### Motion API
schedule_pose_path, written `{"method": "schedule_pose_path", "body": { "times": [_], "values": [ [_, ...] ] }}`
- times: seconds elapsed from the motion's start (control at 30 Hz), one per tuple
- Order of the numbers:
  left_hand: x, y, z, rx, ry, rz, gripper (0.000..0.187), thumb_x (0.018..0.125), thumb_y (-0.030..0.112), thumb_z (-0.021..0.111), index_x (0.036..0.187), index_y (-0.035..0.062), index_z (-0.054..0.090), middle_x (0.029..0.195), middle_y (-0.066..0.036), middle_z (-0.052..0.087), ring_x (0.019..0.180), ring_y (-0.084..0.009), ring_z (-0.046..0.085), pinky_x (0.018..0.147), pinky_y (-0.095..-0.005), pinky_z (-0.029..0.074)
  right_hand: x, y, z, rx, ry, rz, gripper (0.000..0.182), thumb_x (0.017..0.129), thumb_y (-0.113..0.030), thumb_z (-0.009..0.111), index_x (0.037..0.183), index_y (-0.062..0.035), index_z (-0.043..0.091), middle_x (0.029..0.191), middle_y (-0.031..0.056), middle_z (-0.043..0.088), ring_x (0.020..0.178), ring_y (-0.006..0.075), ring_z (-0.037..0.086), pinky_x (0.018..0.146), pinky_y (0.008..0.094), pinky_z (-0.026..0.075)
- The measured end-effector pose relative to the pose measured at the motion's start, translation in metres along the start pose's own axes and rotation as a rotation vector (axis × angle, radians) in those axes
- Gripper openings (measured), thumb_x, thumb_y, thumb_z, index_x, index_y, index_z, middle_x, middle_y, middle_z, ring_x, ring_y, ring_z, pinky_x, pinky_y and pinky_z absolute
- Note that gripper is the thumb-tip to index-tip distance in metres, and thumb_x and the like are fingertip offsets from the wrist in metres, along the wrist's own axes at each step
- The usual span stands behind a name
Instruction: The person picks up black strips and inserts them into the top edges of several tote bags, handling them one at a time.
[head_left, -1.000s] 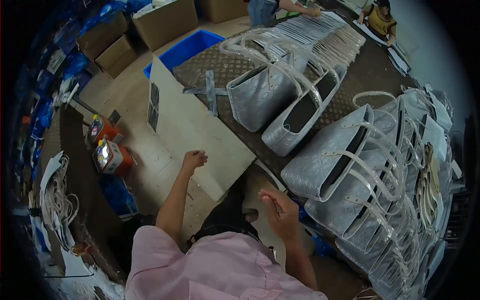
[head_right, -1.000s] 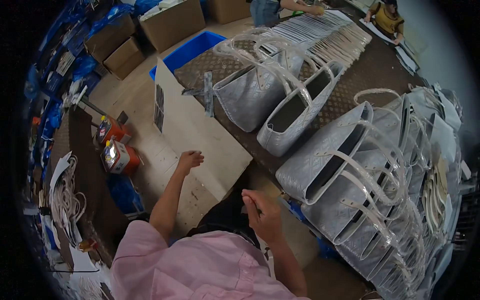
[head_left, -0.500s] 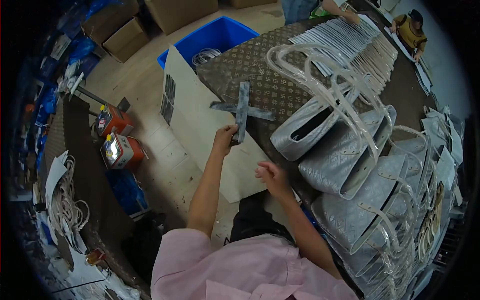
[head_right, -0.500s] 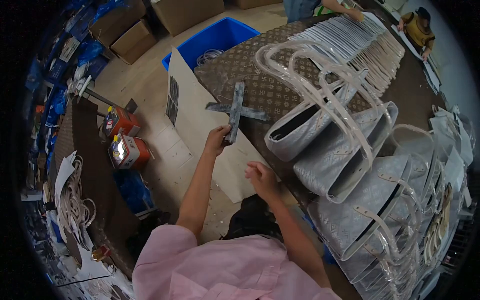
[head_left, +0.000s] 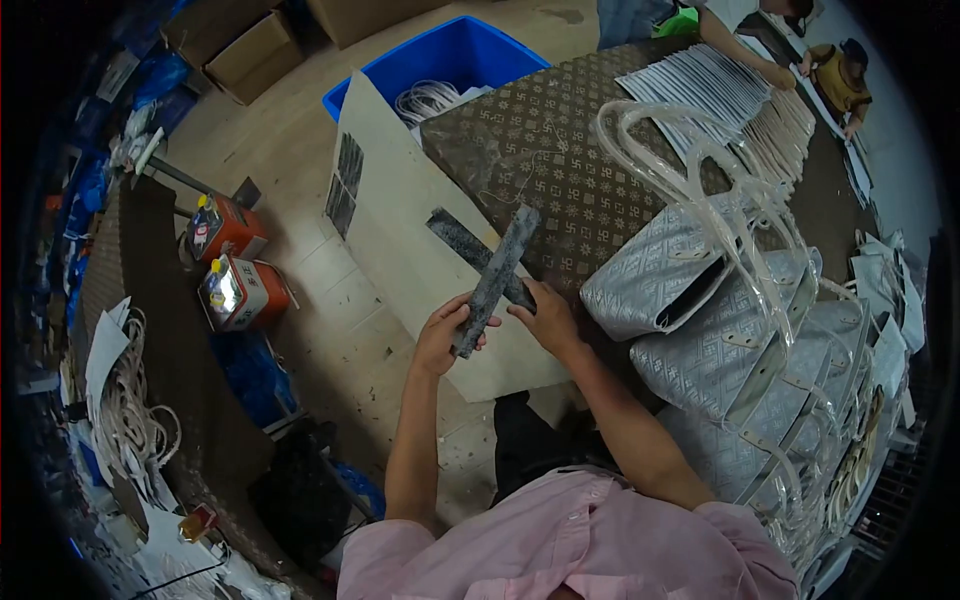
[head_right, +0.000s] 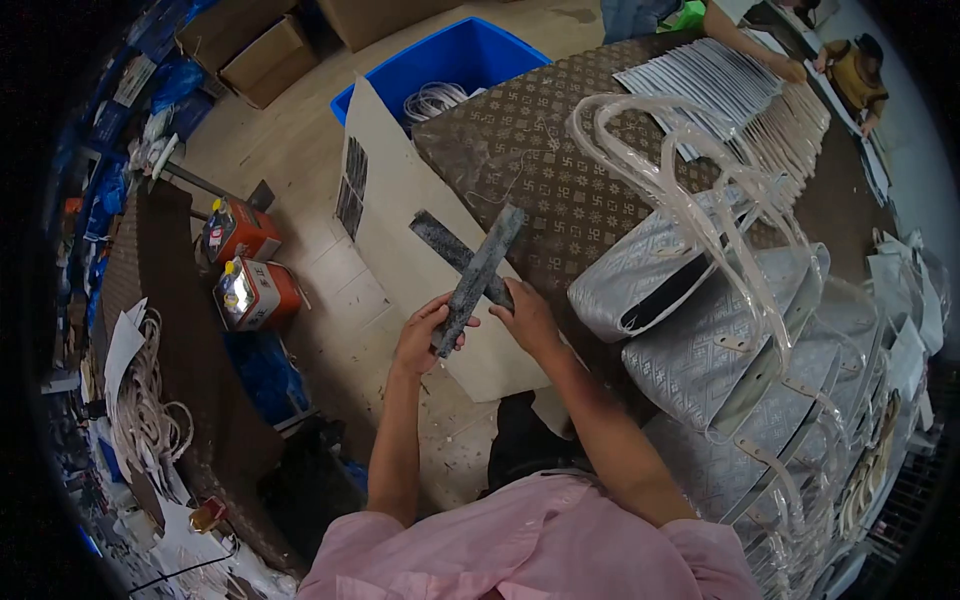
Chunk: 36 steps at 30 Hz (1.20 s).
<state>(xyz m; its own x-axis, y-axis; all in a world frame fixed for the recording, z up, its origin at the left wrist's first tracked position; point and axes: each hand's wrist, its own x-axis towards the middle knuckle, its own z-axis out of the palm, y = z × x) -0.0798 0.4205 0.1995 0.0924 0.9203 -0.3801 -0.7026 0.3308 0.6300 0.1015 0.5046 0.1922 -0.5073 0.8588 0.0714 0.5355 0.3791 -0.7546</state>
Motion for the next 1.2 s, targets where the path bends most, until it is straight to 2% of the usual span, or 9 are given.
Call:
{"method": "schedule_pose_path", "body": {
  "times": [0.33,0.4,0.73,0.83,0.87,0.93,1.0,1.17,1.2],
  "values": [
    [-0.03,0.106,0.032,0.129,0.025,0.343,0.033,0.092,0.016,0.037,0.117,-0.0056,0.04,0.091,-0.022,0.06,0.058,-0.0178,0.057,0.051,-0.0271,0.048,-0.005,0.003,-0.002,0.2,0.184,0.155,0.053,0.072,-0.022,0.069,0.114,-0.0006,0.046,0.096,0.0213,0.053,0.088,0.0361,0.054,0.074,0.0402,0.044],
    [-0.013,0.109,0.043,0.175,0.063,0.355,0.033,0.092,0.016,0.037,0.117,-0.0054,0.039,0.093,-0.023,0.059,0.059,-0.0192,0.058,0.052,-0.0274,0.049,0.013,0.004,0.011,0.073,0.48,0.214,0.06,0.071,-0.026,0.07,0.12,-0.0035,0.043,0.108,0.0237,0.048,0.1,0.0368,0.049,0.08,0.0415,0.042],
    [-0.029,0.009,0.056,0.011,0.157,0.231,0.035,0.094,0.021,0.036,0.118,-0.0034,0.039,0.107,-0.023,0.055,0.079,-0.0237,0.06,0.066,-0.032,0.05,0.059,0.01,0.015,-0.58,0.529,0.241,0.052,0.073,-0.021,0.066,0.118,-0.0067,0.045,0.118,0.0218,0.04,0.107,0.0348,0.044,0.082,0.0408,0.041],
    [-0.039,-0.011,0.059,-0.017,0.184,0.213,0.033,0.093,0.022,0.039,0.116,-0.0018,0.041,0.108,-0.021,0.055,0.084,-0.0243,0.059,0.069,-0.0331,0.049,0.038,-0.009,0.022,-0.049,0.454,-0.13,0.035,0.077,-0.023,0.063,0.105,-0.0055,0.052,0.103,0.0174,0.051,0.093,0.0246,0.054,0.075,0.0346,0.044],
    [-0.038,-0.016,0.058,-0.027,0.181,0.217,0.032,0.092,0.02,0.041,0.116,-0.002,0.043,0.107,-0.019,0.055,0.085,-0.0238,0.058,0.07,-0.033,0.049,0.027,-0.014,0.024,0.629,0.158,0.184,0.028,0.08,-0.027,0.061,0.095,-0.0043,0.055,0.089,0.0134,0.053,0.081,0.0194,0.054,0.07,0.0311,0.044],
    [-0.035,-0.022,0.059,-0.034,0.168,0.227,0.031,0.092,0.018,0.042,0.115,-0.0022,0.044,0.107,-0.017,0.055,0.086,-0.0232,0.058,0.07,-0.0329,0.049,0.006,-0.037,0.012,1.275,-0.182,0.5,0.028,0.082,-0.03,0.06,0.084,-0.0031,0.057,0.075,0.0093,0.056,0.069,0.0142,0.055,0.066,0.0277,0.044],
    [-0.033,-0.029,0.061,0.102,0.278,0.308,0.027,0.089,0.011,0.045,0.112,-0.0023,0.047,0.106,-0.014,0.055,0.088,-0.0223,0.057,0.073,-0.0338,0.049,-0.01,-0.09,-0.02,1.371,0.011,0.406,0.032,0.089,-0.032,0.049,0.083,-0.0016,0.057,0.071,0.0011,0.057,0.063,0.0086,0.052,0.06,0.024,0.042],
    [-0.059,-0.007,0.073,0.237,-0.243,0.198,0.024,0.083,0.001,0.047,0.106,-0.0045,0.052,0.103,-0.011,0.056,0.096,-0.0222,0.055,0.079,-0.0363,0.048,-0.045,-0.102,-0.077,0.54,-0.193,0.116,0.03,0.088,-0.027,0.05,0.079,0.0007,0.056,0.072,0.0103,0.056,0.063,0.0201,0.054,0.061,0.0311,0.043],
    [-0.07,-0.005,0.093,0.153,-0.198,0.198,0.021,0.085,0.004,0.047,0.103,-0.0052,0.053,0.1,-0.012,0.057,0.093,-0.0227,0.057,0.077,-0.0361,0.049,-0.059,-0.105,-0.08,0.525,-0.035,-0.04,0.028,0.088,-0.025,0.05,0.081,0.0007,0.056,0.072,0.0115,0.055,0.064,0.0234,0.053,0.062,0.0318,0.043]
  ]
}}
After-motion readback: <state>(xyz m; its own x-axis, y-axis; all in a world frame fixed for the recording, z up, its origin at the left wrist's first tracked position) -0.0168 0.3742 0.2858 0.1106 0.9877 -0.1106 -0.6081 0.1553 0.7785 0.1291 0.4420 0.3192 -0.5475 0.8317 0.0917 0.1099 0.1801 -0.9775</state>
